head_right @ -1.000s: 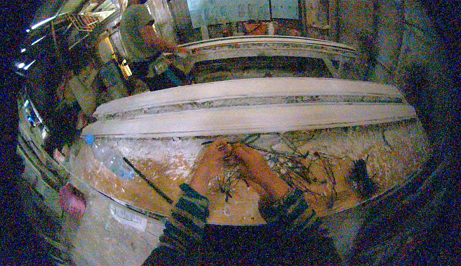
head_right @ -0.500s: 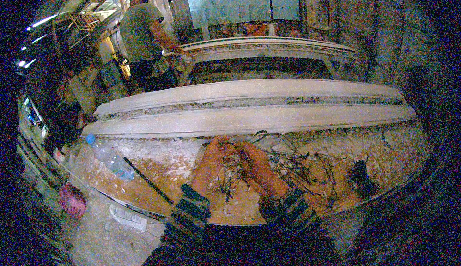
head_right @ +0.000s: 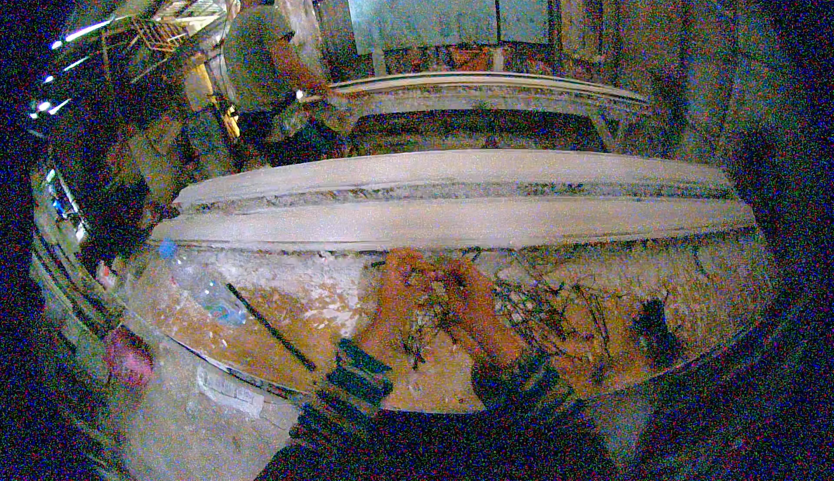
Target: The person repeatedly picks up black zip ties and ties them into loops on a workbench. They handle the ties one at a time, forming loops and placing them back on the table.
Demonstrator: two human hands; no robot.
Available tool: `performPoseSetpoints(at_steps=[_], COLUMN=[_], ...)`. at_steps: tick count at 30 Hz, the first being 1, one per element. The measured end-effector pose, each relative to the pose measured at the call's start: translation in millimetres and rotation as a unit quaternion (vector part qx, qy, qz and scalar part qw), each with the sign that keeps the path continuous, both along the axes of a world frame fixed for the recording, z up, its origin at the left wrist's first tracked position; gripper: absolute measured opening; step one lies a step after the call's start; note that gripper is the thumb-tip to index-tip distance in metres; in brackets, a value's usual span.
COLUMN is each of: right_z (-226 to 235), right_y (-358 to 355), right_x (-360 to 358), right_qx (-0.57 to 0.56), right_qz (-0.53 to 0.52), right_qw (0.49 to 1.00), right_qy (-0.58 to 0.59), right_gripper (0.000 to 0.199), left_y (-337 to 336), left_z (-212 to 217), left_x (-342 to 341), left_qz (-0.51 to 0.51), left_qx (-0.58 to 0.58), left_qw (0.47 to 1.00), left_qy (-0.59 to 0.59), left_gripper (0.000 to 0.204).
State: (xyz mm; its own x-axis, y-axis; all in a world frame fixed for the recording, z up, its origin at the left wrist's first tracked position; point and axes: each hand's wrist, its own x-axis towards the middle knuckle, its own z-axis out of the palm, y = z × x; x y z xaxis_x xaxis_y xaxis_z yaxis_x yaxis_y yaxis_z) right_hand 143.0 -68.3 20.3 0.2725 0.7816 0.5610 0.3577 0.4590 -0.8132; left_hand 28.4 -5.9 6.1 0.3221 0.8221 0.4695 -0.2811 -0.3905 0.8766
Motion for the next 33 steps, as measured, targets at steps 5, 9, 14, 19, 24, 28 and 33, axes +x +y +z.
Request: performPoseSetpoints(at_steps=[5, 9, 14, 19, 24, 28, 33], right_z=[-6.4, -7.2, -0.6, 2.0, 1.0, -1.1, -9.0], right_y=[8.9, 9.9, 7.8, 7.3, 9.2, 8.3, 12.2], right_x=[4.0, 7.7, 11.9, 22.1, 25.9, 23.6, 27.7], right_qx=[-0.015, -0.051, -0.115, -0.178, -0.219, -0.198, -0.214], right_qz=[0.055, 0.082, 0.154, 0.239, 0.234, 0.254, 0.201], right_qw=[0.99, 0.982, 0.951, 0.906, 0.899, 0.88, 0.902], right_qy=[0.126, 0.161, 0.244, 0.301, 0.298, 0.35, 0.318], right_gripper=[0.007, 0.009, 0.01, 0.011, 0.01, 0.01, 0.012], left_y=[-0.7, -3.4, -6.3, -7.7, -8.5, -9.5, -9.1], left_z=[-0.2, 2.8, 8.0, 10.6, 12.0, 12.8, 13.4], left_x=[0.9, -1.3, -3.9, -6.0, -6.4, -6.8, -7.9], left_qz=[0.042, 0.034, 0.037, 0.017, 0.01, -0.002, -0.014], left_qx=[0.065, 0.048, 0.047, 0.033, 0.004, -0.02, -0.028], left_qw=[0.997, 0.998, 0.998, 0.998, 0.998, 0.999, 0.999], left_qy=[0.021, 0.016, 0.027, 0.044, 0.056, 0.046, 0.044], left_gripper=[0.041, 0.04, 0.037, 0.032, 0.033, 0.034, 0.036])
